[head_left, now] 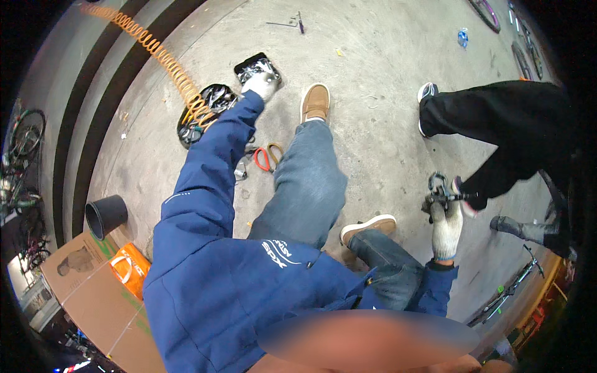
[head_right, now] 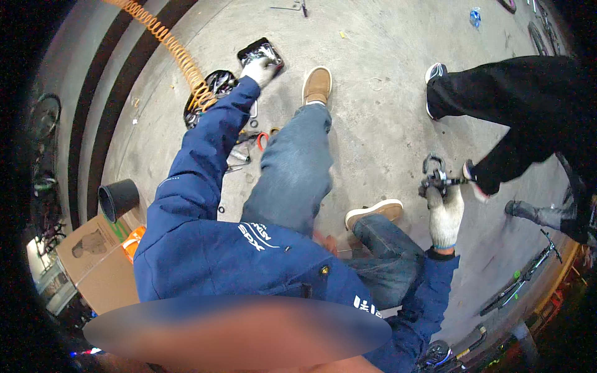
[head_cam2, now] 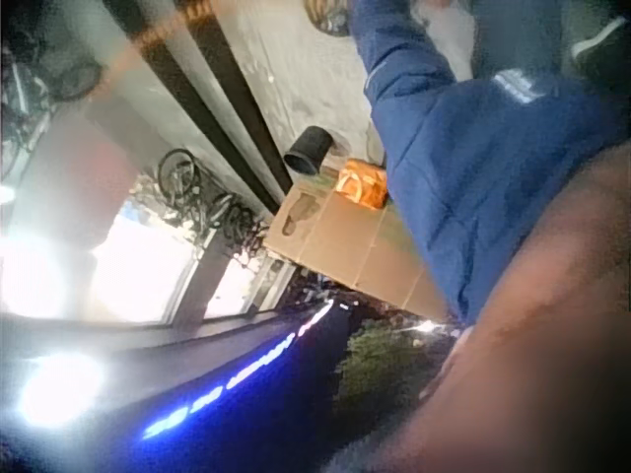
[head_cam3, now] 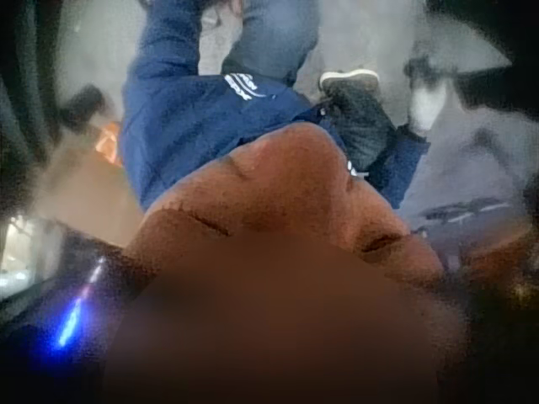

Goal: The person sits on the floor and uses a wrench and scissors to adjust and cut a small bicycle component. They manipulate the part with both hands, tighten a bolt, and trim a small piece of material.

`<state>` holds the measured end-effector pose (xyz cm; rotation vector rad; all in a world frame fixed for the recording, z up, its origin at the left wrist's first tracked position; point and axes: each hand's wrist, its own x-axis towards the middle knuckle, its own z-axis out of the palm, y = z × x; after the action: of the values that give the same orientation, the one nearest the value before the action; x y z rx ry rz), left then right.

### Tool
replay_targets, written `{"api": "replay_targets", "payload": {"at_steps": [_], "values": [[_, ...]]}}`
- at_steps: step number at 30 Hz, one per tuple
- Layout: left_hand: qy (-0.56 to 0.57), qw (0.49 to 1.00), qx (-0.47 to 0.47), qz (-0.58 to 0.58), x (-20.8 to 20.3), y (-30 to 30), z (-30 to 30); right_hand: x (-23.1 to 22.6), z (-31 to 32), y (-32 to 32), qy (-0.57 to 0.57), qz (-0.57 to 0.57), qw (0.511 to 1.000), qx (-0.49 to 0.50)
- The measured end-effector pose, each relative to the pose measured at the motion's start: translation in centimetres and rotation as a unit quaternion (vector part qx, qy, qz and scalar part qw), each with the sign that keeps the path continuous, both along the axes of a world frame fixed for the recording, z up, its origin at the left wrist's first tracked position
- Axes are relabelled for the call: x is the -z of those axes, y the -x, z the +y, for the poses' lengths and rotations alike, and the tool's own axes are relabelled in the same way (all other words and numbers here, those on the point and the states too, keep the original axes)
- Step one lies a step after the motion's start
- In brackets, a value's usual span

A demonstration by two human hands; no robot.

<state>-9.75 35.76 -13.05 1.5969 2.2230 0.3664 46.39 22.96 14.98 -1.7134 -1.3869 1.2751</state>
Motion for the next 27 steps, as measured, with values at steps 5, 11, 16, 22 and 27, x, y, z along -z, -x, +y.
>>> {"api": "replay_targets", "payload": {"at_steps": [5, 11, 16, 22, 27], "values": [[0.064, 0.992, -0.013, 0.108, 6.9, 6.7, 4.7, 1.5, 0.3, -2.3, 0.040, -0.006, 0.998, 0.052], [0.122, 0.974, 0.079, 0.176, 8.8, 6.3, 8.3, 1.6, 1.1, -3.5, 0.041, -0.003, 0.993, 0.109], [0.113, 0.948, 0.139, 0.263, 7.6, 7.5, 8.6, 2.2, 1.4, -2.9, 0.052, -0.014, 0.996, 0.072], [0.148, 0.923, 0.183, 0.304, 6.1, 7.4, 9.1, 2.0, 1.2, -2.7, 0.075, -0.084, 0.992, 0.063], [0.142, 0.913, 0.196, 0.327, 4.7, 8.0, 8.5, 1.6, 1.2, -3.2, 0.125, -0.131, 0.982, 0.058]]}}
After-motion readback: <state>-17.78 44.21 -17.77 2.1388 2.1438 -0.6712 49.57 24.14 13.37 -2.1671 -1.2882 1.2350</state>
